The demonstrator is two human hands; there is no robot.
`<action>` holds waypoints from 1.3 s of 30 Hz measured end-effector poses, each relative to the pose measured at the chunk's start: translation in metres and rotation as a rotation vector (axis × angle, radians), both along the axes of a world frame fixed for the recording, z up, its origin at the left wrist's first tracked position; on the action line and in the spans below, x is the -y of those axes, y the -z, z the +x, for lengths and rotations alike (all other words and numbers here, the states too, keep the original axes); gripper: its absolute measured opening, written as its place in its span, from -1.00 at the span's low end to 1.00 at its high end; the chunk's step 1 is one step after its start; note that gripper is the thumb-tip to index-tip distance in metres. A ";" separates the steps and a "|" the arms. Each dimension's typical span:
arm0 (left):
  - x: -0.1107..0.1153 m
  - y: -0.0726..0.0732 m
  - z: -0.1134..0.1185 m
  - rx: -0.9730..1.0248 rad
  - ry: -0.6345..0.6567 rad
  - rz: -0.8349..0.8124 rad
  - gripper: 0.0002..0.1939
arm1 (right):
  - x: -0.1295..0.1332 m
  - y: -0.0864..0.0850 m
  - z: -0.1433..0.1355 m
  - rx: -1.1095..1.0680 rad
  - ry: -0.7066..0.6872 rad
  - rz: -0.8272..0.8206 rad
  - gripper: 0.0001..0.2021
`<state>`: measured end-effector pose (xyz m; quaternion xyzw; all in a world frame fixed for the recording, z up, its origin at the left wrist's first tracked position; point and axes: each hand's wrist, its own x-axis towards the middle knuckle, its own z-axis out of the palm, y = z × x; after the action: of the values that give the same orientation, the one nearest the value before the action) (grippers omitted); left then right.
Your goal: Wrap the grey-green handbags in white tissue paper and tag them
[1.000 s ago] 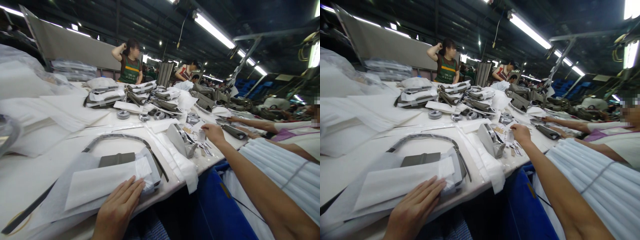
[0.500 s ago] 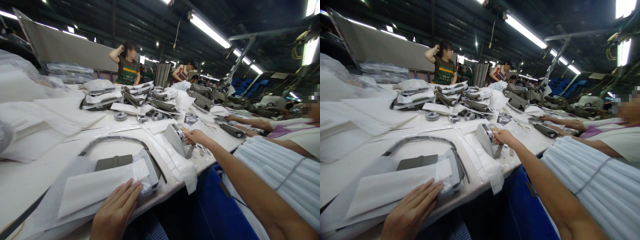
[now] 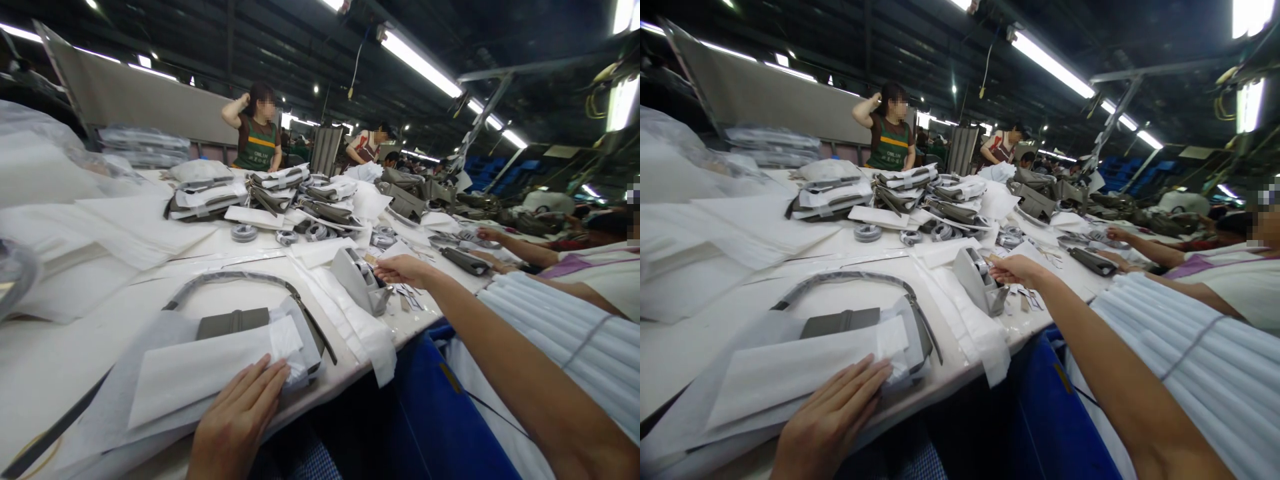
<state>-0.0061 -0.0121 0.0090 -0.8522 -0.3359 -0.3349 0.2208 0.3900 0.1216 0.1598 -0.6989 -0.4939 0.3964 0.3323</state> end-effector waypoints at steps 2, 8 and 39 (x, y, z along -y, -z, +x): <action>0.000 -0.001 0.001 0.003 0.002 0.001 -0.62 | 0.017 -0.012 0.004 -0.030 0.048 -0.023 -0.74; 0.001 0.001 0.001 0.009 0.004 -0.011 -0.63 | 0.075 -0.004 0.018 -0.064 0.154 -0.045 -0.77; 0.009 -0.005 0.004 0.137 0.044 -0.279 -0.71 | 0.154 0.020 -0.121 0.722 -1.021 0.467 -0.77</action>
<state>-0.0024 -0.0207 0.0137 -0.8569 -0.3748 -0.3470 0.0696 0.2691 -0.0320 0.1401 -0.3759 -0.9159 0.1276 0.0593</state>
